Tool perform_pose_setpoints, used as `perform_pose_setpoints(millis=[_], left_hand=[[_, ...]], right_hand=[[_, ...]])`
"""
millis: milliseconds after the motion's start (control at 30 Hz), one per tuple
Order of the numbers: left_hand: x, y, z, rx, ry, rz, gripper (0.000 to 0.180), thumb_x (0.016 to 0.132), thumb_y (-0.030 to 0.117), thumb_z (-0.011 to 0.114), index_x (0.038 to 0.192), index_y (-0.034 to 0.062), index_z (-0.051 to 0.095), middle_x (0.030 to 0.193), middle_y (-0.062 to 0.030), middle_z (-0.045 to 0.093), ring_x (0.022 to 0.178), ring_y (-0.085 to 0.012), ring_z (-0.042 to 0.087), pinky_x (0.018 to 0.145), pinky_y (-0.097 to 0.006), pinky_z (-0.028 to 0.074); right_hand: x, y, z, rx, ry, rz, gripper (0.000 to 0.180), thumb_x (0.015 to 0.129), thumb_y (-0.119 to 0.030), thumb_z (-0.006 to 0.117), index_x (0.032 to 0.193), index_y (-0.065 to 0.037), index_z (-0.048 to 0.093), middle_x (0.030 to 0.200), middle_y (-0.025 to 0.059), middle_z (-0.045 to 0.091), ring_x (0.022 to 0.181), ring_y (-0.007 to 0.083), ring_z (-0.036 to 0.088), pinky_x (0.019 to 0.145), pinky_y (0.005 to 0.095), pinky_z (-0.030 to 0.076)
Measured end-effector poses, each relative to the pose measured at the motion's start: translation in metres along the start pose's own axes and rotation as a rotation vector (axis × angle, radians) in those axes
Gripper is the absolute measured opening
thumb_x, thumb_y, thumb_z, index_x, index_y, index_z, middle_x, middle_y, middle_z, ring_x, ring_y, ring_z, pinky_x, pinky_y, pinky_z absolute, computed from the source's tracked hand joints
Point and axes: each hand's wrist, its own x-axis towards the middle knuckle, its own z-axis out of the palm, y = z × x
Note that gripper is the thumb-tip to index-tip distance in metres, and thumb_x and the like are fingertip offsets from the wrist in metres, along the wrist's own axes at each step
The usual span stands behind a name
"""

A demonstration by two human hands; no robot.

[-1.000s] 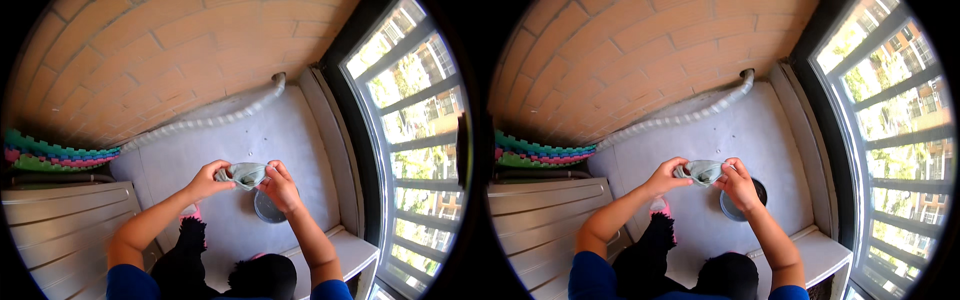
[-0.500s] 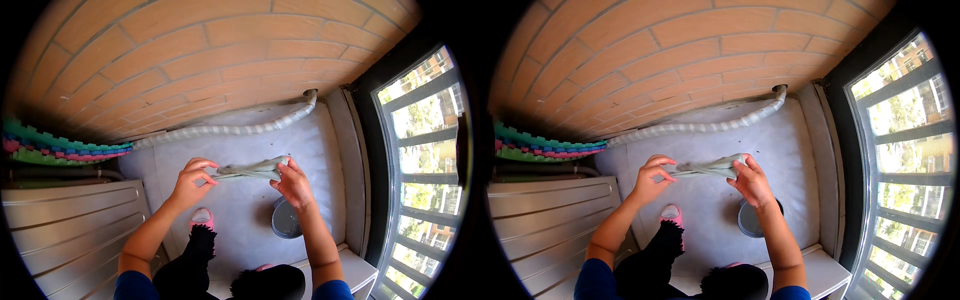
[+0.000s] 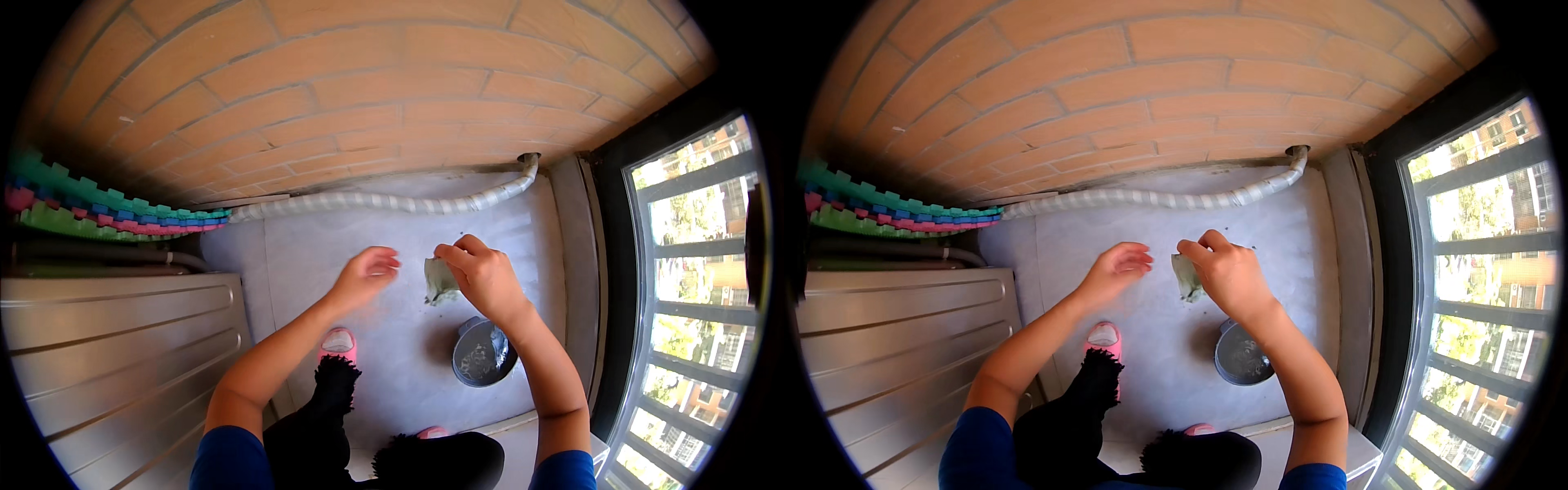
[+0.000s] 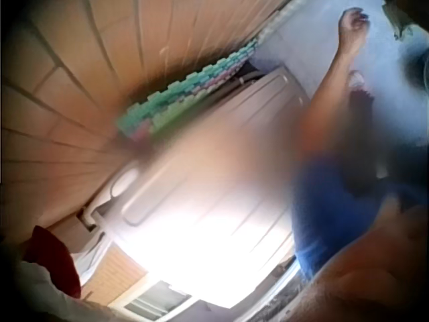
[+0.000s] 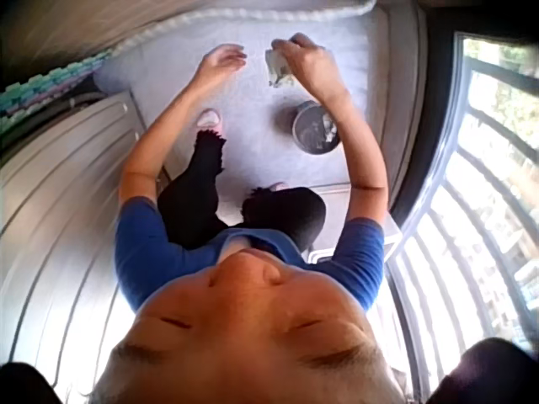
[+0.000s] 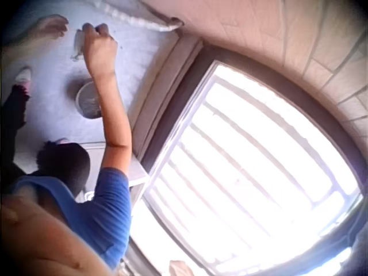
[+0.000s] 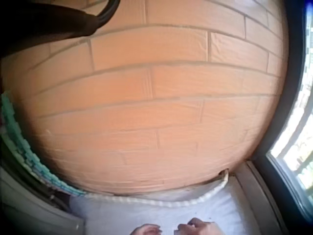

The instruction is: The person kneels on a balcony floor and uses a wet cloth to wipe a long, insulated pipe running along the wall. They repeatedly dip the cloth into a bucket of water to clean the pipe's surface.

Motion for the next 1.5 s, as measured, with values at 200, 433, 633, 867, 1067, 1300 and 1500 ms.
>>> perform_pose_setpoints(millis=[200, 433, 633, 867, 1067, 1300, 1500], left_hand=[[0.038, -0.061, -0.089, -0.892, 0.528, -0.389, 0.037, 0.081, 0.005, 0.05, 0.114, -0.0013, 0.035, 0.113, -0.0175, 0.044, 0.104, -0.0312, 0.047, 0.089, -0.04, 0.043], [0.066, -0.055, -0.114, -0.921, 0.478, -0.361, 0.042, 0.081, 0.013, 0.054, 0.116, 0.003, 0.033, 0.12, -0.0195, 0.038, 0.111, -0.0355, 0.041, 0.095, -0.046, 0.035], [0.085, -0.06, -0.104, -0.994, 0.465, -0.416, 0.059, 0.083, 0.024, 0.056, 0.126, 0.003, 0.022, 0.122, -0.0189, 0.037, 0.107, -0.034, 0.044, 0.092, -0.044, 0.038], [0.128, -0.06, -0.091, -1.012, 0.559, -0.474, 0.059, 0.082, 0.029, 0.059, 0.124, 0.0016, 0.029, 0.125, -0.0193, 0.034, 0.112, -0.0321, 0.04, 0.096, -0.043, 0.034], [0.133, -0.059, -0.085, -1.026, 0.58, -0.355, 0.046, 0.085, 0.022, 0.055, 0.121, 0.0023, 0.034, 0.125, -0.0202, 0.034, 0.119, -0.0327, 0.033, 0.101, -0.045, 0.029], [0.137, -0.058, -0.08, -1.036, 0.638, -0.431, 0.044, 0.085, 0.023, 0.055, 0.119, 0.0012, 0.036, 0.123, -0.0187, 0.037, 0.117, -0.0317, 0.034, 0.099, -0.046, 0.032], [0.137, -0.066, -0.088, -0.99, 0.593, -0.371, 0.04, 0.085, 0.022, 0.055, 0.115, 0.0009, 0.039, 0.119, -0.018, 0.042, 0.113, -0.0313, 0.039, 0.099, -0.045, 0.032]], right_hand=[[0.042, 0.013, 0.053, 0.303, -0.018, -0.184, 0.022, 0.072, 0.004, 0.052, 0.09, -0.007, 0.058, 0.08, 0.0084, 0.057, 0.065, 0.0279, 0.056, 0.056, 0.0338, 0.047], [0.117, 0.084, 0.115, 0.183, 0.028, 0.062, 0.028, 0.079, -0.009, 0.051, 0.107, -0.008, 0.054, 0.104, 0.0145, 0.055, 0.093, 0.0338, 0.052, 0.076, 0.0395, 0.045], [0.116, 0.073, 0.181, -0.395, -0.186, 0.154, 0.063, 0.075, -0.038, 0.06, 0.125, -0.008, 0.036, 0.122, 0.0158, 0.042, 0.113, 0.0336, 0.038, 0.091, 0.0501, 0.031], [0.115, 0.103, 0.197, -0.42, -0.212, -0.126, 0.037, 0.073, -0.033, 0.061, 0.09, -0.004, 0.045, 0.083, 0.0089, 0.054, 0.081, 0.0226, 0.053, 0.069, 0.0362, 0.042], [0.068, 0.174, 0.139, -0.556, -0.297, -0.274, 0.037, 0.076, -0.028, 0.056, 0.102, -0.004, 0.046, 0.09, 0.0078, 0.053, 0.084, 0.0221, 0.053, 0.075, 0.0333, 0.04], [0.038, 0.231, 0.045, -0.83, -0.347, -0.174, 0.033, 0.074, -0.01, 0.048, 0.107, -0.006, 0.045, 0.101, 0.0092, 0.048, 0.103, 0.0244, 0.043, 0.096, 0.0437, 0.027], [0.036, 0.227, 0.072, -0.749, -0.303, -0.308, 0.033, 0.078, -0.012, 0.046, 0.111, -0.008, 0.045, 0.107, 0.0075, 0.048, 0.111, 0.0235, 0.04, 0.104, 0.0497, 0.016]])
